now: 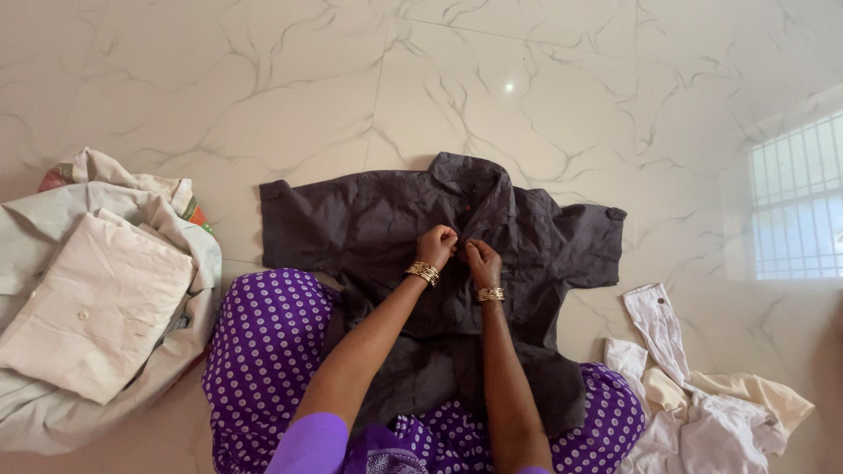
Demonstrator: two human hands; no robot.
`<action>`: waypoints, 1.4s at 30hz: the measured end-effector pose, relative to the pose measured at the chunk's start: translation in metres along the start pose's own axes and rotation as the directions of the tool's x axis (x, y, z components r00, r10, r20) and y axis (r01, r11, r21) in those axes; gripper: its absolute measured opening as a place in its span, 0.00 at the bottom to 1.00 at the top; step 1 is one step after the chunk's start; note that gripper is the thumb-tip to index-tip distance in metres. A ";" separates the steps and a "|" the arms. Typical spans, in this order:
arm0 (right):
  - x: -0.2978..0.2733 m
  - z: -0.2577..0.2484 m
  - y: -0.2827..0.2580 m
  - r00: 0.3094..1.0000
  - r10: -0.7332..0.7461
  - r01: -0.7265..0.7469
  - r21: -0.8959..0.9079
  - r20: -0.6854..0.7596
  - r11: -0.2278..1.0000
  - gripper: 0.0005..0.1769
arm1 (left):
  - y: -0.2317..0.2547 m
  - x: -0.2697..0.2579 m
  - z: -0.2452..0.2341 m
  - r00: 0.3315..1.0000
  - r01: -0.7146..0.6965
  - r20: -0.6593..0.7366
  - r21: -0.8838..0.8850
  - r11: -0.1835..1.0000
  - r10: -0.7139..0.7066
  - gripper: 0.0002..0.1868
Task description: The person buttons a shirt, spreads it out on the floor, and folds it into a small rectangle by bringing the sides inward and folding it in half.
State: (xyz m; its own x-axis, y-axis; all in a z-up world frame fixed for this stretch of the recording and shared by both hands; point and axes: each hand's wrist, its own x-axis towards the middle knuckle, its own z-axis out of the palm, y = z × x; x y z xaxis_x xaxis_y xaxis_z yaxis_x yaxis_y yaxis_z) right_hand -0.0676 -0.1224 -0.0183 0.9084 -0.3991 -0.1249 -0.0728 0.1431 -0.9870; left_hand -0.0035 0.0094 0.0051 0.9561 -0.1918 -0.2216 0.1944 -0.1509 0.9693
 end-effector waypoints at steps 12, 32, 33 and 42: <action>0.006 -0.004 0.004 0.999 0.051 -0.049 -0.159 0.008 0.986 0.09 | -0.009 -0.003 -0.006 0.978 -0.189 0.109 0.127 0.974 0.175 0.12; 0.031 -0.017 -0.013 0.930 0.220 -0.174 0.174 -0.295 0.969 0.17 | 0.046 0.042 0.002 0.805 -0.457 0.006 0.645 0.613 0.594 0.07; 0.036 -0.019 -0.013 0.919 0.223 -0.191 0.128 -0.326 0.973 0.19 | 0.052 0.054 0.004 0.805 -0.457 0.006 0.643 0.614 0.593 0.07; 0.056 -0.042 -0.003 0.953 0.303 -0.254 0.529 -0.006 0.810 0.04 | 0.071 0.100 -0.011 0.904 -0.394 0.243 0.792 0.466 0.352 0.04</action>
State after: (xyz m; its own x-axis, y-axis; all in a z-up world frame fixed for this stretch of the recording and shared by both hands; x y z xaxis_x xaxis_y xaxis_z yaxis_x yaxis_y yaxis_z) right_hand -0.0342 -0.1830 -0.0264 0.8414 -0.3420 -0.4185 -0.0722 0.6961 -0.7143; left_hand 0.1085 -0.0101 0.0525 0.8794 -0.4619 0.1152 -0.4601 -0.7627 0.4546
